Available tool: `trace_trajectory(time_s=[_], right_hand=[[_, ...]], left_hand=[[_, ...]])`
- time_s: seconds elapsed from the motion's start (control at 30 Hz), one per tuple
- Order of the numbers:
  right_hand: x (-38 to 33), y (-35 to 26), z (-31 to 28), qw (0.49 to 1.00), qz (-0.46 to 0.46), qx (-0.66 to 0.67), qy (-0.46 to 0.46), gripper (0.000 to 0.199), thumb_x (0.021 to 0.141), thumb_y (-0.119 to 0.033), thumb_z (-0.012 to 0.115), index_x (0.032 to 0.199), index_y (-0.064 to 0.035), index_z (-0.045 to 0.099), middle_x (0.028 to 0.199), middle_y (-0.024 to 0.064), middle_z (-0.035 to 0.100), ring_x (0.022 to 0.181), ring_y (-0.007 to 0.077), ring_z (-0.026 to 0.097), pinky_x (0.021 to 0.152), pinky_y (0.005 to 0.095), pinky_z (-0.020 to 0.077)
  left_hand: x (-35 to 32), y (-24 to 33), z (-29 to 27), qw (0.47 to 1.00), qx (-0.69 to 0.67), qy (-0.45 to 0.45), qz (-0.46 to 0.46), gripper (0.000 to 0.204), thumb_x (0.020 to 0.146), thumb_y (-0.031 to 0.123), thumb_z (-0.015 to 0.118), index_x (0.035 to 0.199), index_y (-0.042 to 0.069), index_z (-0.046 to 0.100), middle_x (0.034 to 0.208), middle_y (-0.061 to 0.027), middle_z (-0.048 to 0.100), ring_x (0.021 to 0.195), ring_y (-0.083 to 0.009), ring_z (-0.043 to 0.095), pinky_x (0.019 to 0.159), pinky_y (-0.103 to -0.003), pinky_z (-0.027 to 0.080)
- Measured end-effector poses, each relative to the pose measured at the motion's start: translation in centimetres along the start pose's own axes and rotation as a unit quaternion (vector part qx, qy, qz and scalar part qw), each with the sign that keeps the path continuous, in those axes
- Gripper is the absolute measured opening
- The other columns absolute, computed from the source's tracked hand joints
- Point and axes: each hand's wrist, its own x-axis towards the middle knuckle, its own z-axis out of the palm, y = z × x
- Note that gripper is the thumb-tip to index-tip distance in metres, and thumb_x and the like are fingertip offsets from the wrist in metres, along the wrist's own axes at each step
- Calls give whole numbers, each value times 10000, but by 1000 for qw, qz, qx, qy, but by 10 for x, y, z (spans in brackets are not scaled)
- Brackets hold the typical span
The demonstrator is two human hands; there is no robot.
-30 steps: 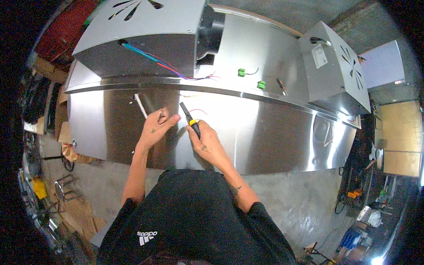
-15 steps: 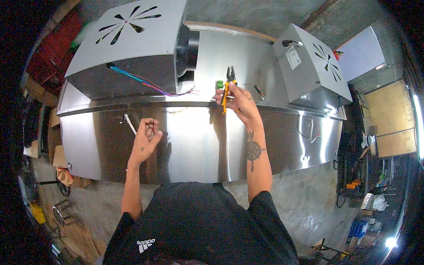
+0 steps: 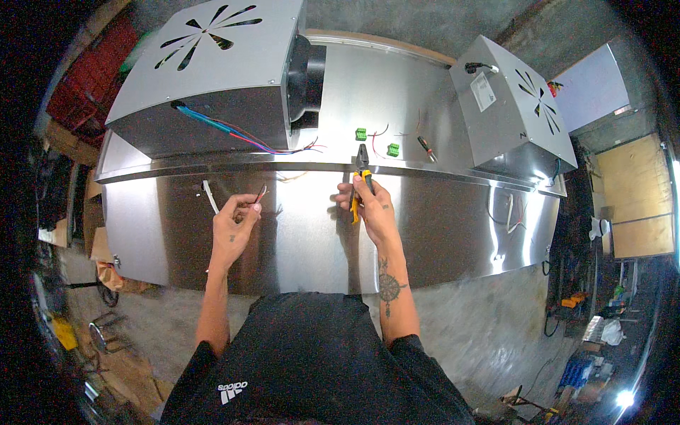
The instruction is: The person strips insulation from several colored wires using yellow-handled wire strippers and then inserts the exposed ends into green terminal blocks mounted on a stainless steel workbench. The person handles the wires and tools directly without visible secondary actions.
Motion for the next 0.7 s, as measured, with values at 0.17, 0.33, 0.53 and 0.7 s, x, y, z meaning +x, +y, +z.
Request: trace_trajectory(time_s=[0.17, 0.33, 0.53, 0.7], right_hand=[[9, -15, -3, 996, -59, -63, 4, 422, 1090, -385, 621, 1235, 11, 648, 1156, 143, 750, 1007, 202, 733, 896, 341, 607], [-22, -31, 39, 990, -113, -85, -22, 332, 1029, -341, 722, 1179, -46, 702, 1158, 114, 769, 980, 153, 705, 875, 338, 592], [-31, 23, 108, 985, -117, -105, -65, 220, 1001, -209, 750, 1100, -18, 701, 808, -48, 619, 661, 22, 514, 623, 195, 433], [-27, 26, 132, 987, -110, -114, -39, 197, 991, -165, 761, 1070, -4, 681, 796, -46, 608, 672, 22, 515, 622, 200, 428]], left_hand=[[0, -4, 6, 1000, -20, -7, 7, 279, 1035, 189, 724, 1211, -27, 695, 992, -95, 760, 904, -144, 726, 806, -299, 574], [1, 8, 10, 999, -38, -2, -15, 301, 1033, 217, 727, 1194, -37, 713, 983, -138, 793, 933, -189, 773, 825, -321, 600], [-4, 11, 8, 997, -64, 9, -47, 301, 1038, 215, 723, 1180, -51, 715, 961, -135, 793, 925, -171, 771, 809, -301, 599], [-5, 8, 2, 994, -98, 6, -46, 308, 1035, 220, 730, 1179, -51, 714, 996, -128, 789, 924, -160, 765, 819, -297, 595]])
